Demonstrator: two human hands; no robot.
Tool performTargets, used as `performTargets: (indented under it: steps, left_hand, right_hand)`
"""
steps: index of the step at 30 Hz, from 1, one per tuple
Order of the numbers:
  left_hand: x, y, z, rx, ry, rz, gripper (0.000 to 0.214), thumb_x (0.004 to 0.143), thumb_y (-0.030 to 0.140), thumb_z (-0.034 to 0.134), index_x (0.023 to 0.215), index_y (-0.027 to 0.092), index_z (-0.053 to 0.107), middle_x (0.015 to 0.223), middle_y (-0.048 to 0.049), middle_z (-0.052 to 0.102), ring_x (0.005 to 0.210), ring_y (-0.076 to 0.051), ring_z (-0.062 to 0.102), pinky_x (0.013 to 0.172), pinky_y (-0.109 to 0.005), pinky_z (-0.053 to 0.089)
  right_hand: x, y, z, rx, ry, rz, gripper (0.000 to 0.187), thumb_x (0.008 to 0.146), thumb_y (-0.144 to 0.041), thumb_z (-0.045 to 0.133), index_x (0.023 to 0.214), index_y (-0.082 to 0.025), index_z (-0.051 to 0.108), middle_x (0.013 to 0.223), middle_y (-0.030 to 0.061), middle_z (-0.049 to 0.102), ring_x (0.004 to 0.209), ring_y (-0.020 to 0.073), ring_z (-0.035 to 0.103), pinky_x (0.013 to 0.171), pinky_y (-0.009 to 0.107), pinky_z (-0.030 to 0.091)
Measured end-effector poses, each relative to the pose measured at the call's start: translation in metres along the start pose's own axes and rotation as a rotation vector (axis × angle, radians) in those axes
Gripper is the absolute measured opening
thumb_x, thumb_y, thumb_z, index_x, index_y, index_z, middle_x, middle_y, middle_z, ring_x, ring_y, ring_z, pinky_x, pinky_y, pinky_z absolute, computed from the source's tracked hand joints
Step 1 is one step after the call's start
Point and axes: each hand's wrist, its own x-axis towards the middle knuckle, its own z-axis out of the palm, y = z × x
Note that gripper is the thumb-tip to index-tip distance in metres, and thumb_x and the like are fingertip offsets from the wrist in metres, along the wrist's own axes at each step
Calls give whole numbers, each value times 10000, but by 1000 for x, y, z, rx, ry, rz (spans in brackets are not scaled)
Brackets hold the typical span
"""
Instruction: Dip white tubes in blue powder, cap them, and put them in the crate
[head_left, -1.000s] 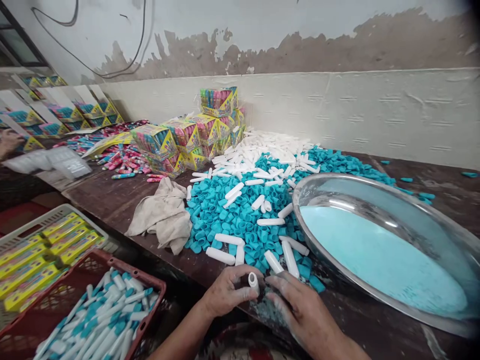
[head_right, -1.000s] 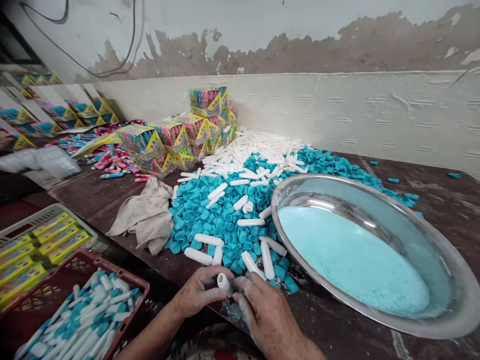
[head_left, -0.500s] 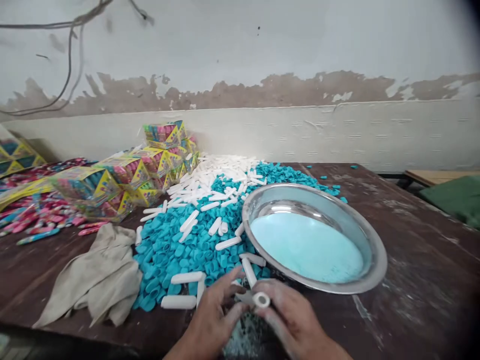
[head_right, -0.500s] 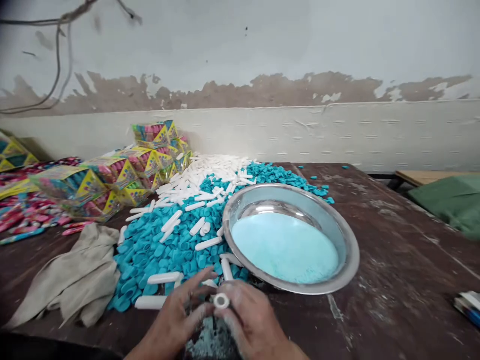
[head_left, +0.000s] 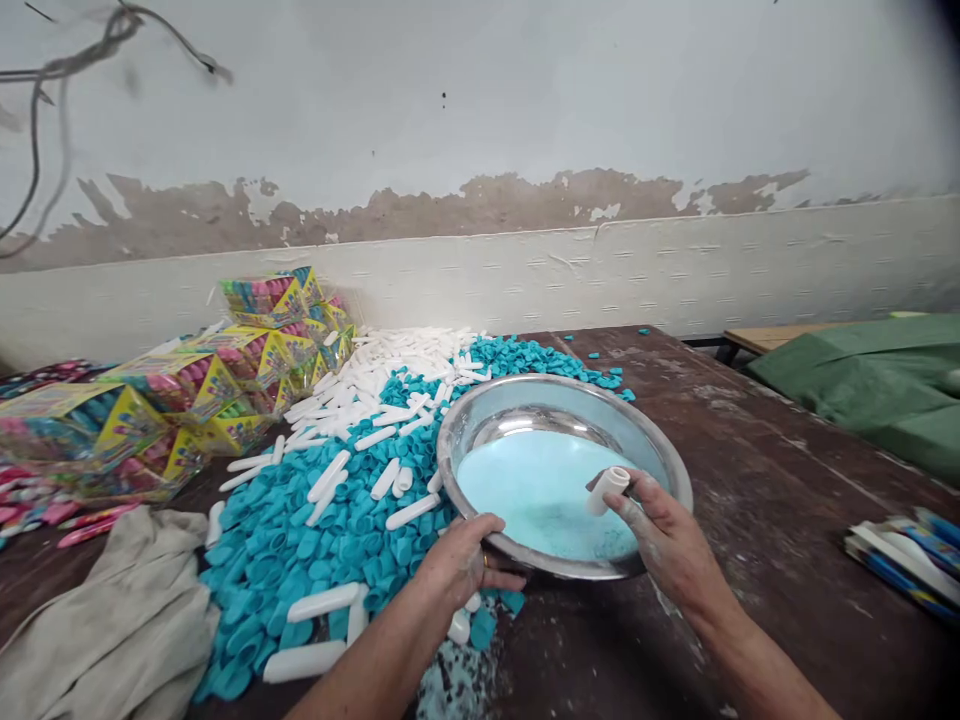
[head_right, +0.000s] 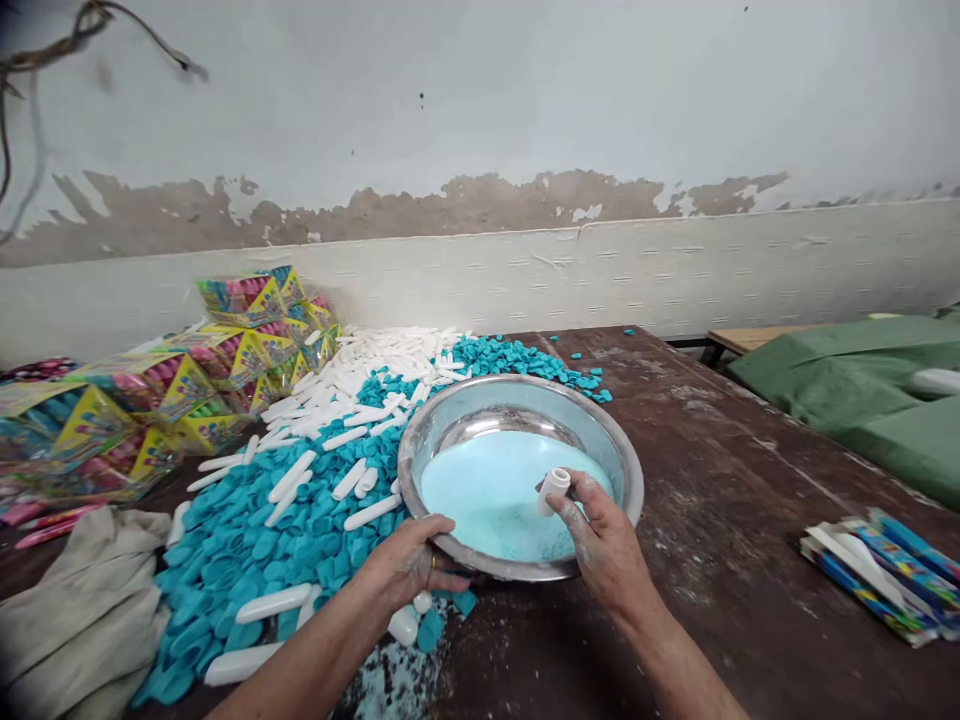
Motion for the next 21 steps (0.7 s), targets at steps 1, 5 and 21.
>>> performTargets:
  steps: [1,5,21]
  left_hand:
    - [0,-2,2,-20,30,26,222,676,179,600,854,120,482,548,3,535,519,-176,574,528,-388,543]
    - [-4,-20,0,-79,96,128,225,637,112,571,834,149,468,605,27,524,561,-136,537,576,-360,536]
    - [-12,-61,-5,-26,127,256,451,723,145,518,1158,185,406,905,-60,564,788,-186,548,626,-281,498]
  right_hand:
    - [-1,1,-1,26,-1,12,253,827,-391,427,931,-205,562,968,33,620,970,219,522,869,342,371]
    - [-4,1,-7,51,-115,25,241,832,-375,429,930,-200,562,899,14,631,888,199,556,791,293,419]
    - [30,-21,56,-909,-626,-344,271,577,88,471,560,-147,605,679,92,624,759,227,556,743,343,376]
